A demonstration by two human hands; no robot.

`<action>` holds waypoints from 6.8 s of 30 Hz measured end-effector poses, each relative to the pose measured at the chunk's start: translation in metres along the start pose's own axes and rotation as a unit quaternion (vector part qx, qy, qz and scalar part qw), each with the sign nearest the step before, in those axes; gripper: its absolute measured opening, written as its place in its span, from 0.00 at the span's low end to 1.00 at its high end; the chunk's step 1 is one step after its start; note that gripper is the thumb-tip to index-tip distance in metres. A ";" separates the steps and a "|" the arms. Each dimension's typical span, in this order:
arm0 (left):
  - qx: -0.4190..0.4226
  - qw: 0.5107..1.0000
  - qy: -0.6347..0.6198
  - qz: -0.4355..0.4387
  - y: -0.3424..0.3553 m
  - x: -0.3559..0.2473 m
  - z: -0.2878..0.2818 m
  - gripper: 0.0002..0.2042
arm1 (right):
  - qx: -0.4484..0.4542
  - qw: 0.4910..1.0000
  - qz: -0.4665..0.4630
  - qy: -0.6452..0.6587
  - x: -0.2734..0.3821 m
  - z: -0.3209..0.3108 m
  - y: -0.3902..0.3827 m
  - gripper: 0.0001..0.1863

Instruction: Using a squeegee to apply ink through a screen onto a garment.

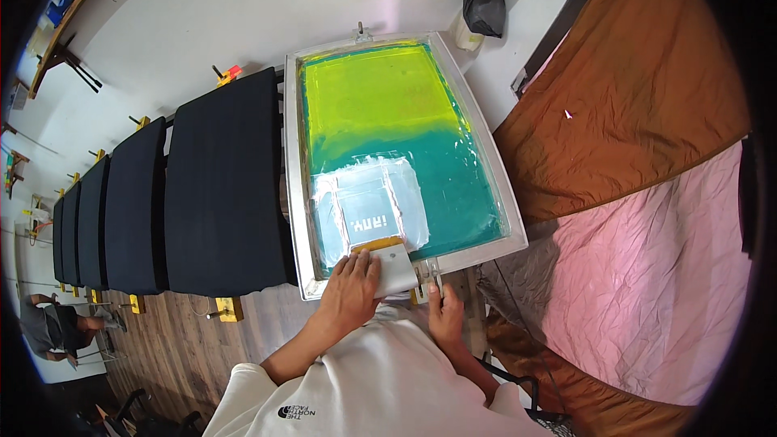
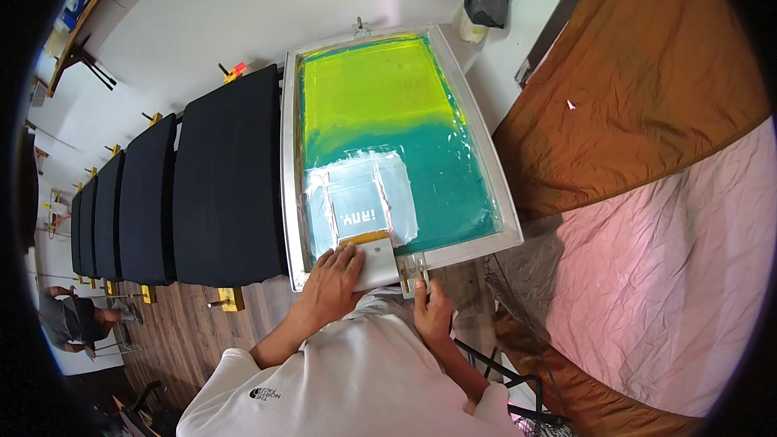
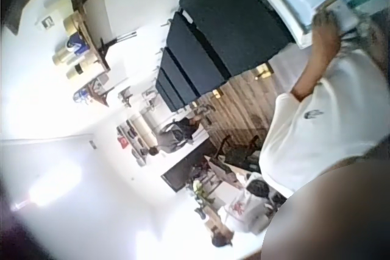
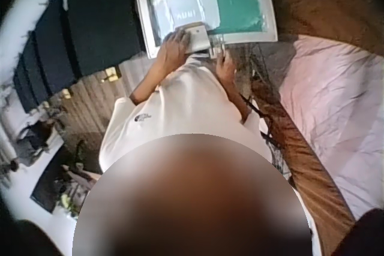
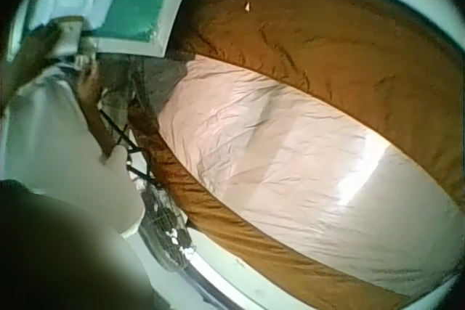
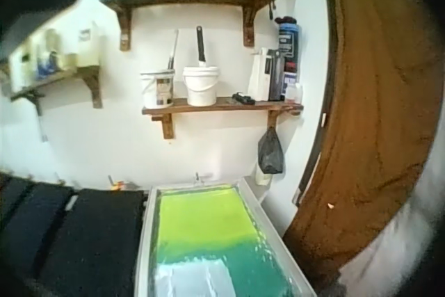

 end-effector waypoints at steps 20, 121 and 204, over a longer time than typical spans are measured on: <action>-0.030 0.999 -0.030 0.001 0.005 0.002 -0.017 0.28 | 0.014 1.000 -0.003 0.004 -0.006 0.002 0.000 0.23; -0.145 0.974 0.166 -0.051 0.034 0.033 -0.001 0.20 | 0.224 0.894 -0.373 -0.111 0.100 0.089 0.101 0.31; -0.140 0.986 -0.077 -0.050 0.020 0.048 -0.001 0.26 | 0.237 0.852 -0.387 -0.261 0.128 0.083 0.085 0.17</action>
Point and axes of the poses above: each hand's wrist, its own y-axis towards the middle knuckle, its own z-axis out of the palm, x = y × z, the point moved 6 cm from there along y, towards the middle knuckle, and after that the axes turned 5 degrees about y, right-handed, at the moved point
